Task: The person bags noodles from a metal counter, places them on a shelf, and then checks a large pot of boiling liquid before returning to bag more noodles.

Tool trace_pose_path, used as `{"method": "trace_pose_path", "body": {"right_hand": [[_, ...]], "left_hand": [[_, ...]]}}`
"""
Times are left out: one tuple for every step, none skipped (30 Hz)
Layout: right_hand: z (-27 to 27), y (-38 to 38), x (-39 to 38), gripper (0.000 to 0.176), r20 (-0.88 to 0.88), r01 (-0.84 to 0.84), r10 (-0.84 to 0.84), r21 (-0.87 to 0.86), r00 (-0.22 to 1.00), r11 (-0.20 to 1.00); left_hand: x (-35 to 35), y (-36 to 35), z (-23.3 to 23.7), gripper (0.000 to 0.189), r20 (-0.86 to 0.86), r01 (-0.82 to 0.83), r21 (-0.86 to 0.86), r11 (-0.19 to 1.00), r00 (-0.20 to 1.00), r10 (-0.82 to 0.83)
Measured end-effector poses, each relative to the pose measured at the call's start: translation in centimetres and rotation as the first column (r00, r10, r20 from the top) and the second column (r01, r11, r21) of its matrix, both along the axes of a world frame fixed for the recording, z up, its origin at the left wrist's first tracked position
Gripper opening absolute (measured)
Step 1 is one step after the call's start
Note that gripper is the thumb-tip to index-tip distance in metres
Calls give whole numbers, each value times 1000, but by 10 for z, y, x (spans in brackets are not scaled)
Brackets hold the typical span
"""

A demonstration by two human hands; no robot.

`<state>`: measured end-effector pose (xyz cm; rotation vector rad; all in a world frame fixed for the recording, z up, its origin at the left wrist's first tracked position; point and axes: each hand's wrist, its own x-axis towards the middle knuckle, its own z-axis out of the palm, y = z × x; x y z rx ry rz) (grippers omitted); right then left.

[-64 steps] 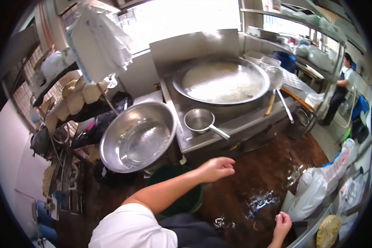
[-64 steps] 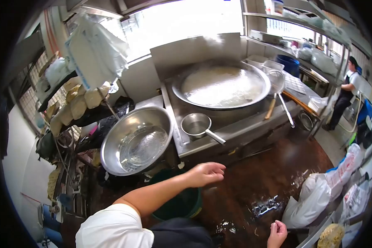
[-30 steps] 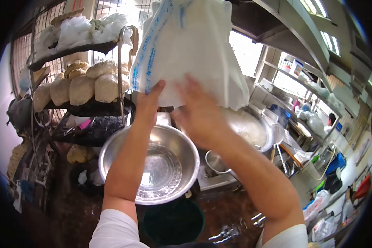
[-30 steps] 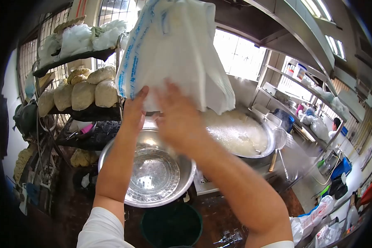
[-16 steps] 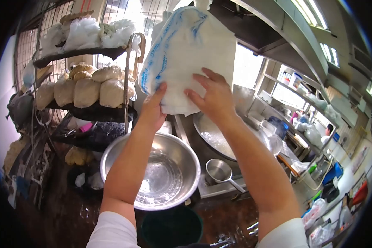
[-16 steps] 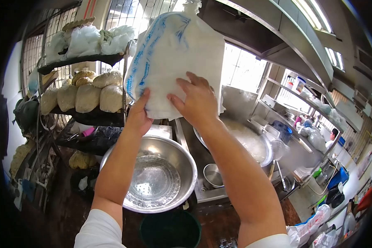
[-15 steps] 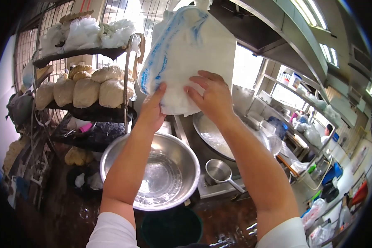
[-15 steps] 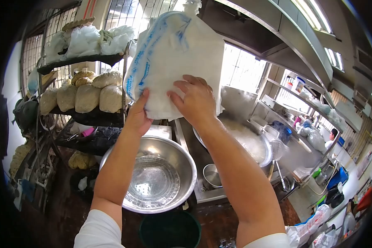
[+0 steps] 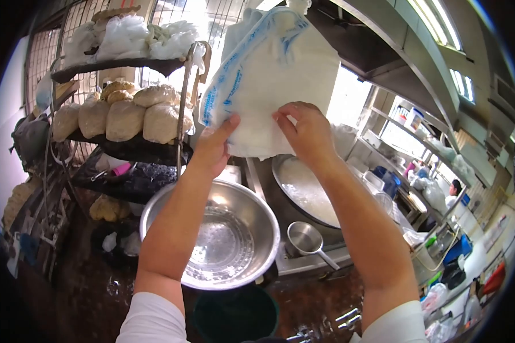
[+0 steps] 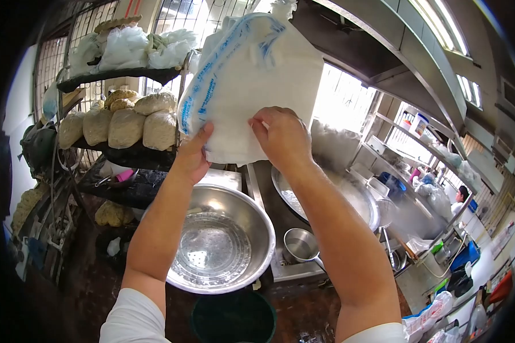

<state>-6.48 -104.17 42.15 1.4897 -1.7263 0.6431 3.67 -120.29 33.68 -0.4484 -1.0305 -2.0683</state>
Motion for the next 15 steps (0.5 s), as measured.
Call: {"method": "trace_pose_path", "body": {"right_hand": [[3, 2, 2, 19, 49, -7, 10, -51, 999, 999], [5, 5, 4, 19, 97, -12, 22, -103, 995, 995], [11, 8, 2, 19, 96, -12, 22, -102, 995, 995], [21, 12, -3, 20, 248, -46, 102, -220, 963, 974], [31, 16, -11, 22, 385, -57, 194, -339, 903, 939], [44, 22, -23, 24, 396, -144, 334, -438, 855, 887], [58, 31, -22, 26, 437, -187, 475, -554, 764, 811], [74, 43, -16, 28, 512, -96, 499, -625, 699, 775], [84, 56, -17, 28, 493, -147, 540, -631, 682, 762], [92, 65, -8, 30, 510, -111, 592, -692, 624, 713], [98, 72, -20, 30, 497, -99, 640, -740, 586, 665], [106, 79, -33, 30, 478, -83, 686, -785, 548, 614], [112, 84, -37, 30, 475, -82, 685, -786, 553, 612], [118, 89, -41, 28, 503, 12, 673, -806, 542, 592], [122, 93, -45, 27, 530, 107, 664, -816, 528, 568]], "left_hand": [[-2, 0, -1, 54, -30, -57, -49, 997, 998, 55], [-3, -1, -2, 54, -31, -57, -48, 997, 998, 56], [-4, -3, -2, 55, 3, -82, -44, 996, 997, 83], [-5, -5, -3, 55, 38, -107, -40, 993, 993, 108], [-7, -8, -5, 55, 39, -105, -38, 994, 994, 107], [-8, -13, -7, 53, 91, -109, 14, 994, 990, 107], [-9, -17, -9, 51, 142, -115, 66, 991, 984, 105], [-9, -20, -11, 51, 141, -114, 67, 991, 985, 103], [-10, -23, -13, 50, 149, -104, 109, 989, 985, 88], [-10, -26, -14, 49, 157, -95, 151, 984, 985, 71], [-11, -28, -16, 49, 154, -93, 152, 984, 986, 69], [-13, -30, -19, 49, 156, -90, 157, 983, 986, 65], [-15, -31, -19, 48, 157, -86, 162, 983, 986, 60], [-17, -32, -20, 48, 153, -80, 160, 984, 987, 55], [-20, -32, -20, 48, 142, -101, 132, 986, 986, 82]]}}
